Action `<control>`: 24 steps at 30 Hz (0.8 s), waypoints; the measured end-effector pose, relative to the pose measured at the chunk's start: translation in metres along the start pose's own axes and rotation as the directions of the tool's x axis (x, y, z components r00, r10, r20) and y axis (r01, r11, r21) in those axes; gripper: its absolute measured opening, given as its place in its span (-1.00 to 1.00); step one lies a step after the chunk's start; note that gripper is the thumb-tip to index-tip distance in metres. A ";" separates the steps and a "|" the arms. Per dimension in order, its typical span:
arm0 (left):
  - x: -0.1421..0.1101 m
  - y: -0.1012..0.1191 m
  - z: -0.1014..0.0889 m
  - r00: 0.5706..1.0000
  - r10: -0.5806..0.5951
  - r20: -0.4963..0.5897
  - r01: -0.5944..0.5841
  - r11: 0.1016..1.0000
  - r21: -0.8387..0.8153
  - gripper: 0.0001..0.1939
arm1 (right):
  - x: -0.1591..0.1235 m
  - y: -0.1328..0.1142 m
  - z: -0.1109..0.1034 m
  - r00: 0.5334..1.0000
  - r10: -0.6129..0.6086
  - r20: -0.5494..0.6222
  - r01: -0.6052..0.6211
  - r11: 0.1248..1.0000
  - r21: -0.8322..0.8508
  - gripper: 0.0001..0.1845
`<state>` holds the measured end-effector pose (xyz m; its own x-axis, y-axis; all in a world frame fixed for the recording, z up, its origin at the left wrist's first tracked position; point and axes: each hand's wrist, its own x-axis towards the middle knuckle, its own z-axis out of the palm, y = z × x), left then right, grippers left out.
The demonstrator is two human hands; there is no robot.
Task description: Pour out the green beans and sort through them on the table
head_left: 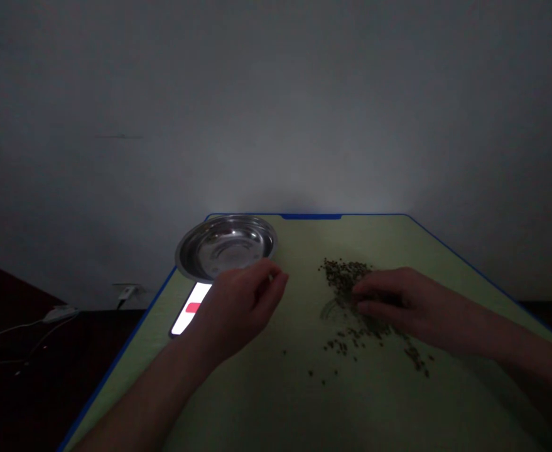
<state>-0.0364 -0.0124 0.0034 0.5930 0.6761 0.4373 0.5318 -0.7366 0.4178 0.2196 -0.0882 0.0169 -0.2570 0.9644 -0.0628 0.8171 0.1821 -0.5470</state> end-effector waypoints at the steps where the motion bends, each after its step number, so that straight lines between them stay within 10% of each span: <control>1: 0.000 0.000 0.000 1.000 0.002 0.002 -0.002 1.000 0.000 -0.74 | -0.006 0.004 0.000 1.000 0.011 -0.007 -0.011 1.000 -0.006 -0.77; 24: 0.000 0.005 -0.002 0.999 0.020 0.024 -0.020 0.999 -0.025 -0.77 | -0.010 0.013 0.022 0.999 -0.043 0.000 0.043 0.998 -0.046 -0.71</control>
<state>-0.0354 -0.0157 0.0071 0.6182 0.6603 0.4263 0.5044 -0.7493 0.4291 0.2214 -0.0997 -0.0078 -0.2918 0.9557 -0.0396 0.8283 0.2317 -0.5101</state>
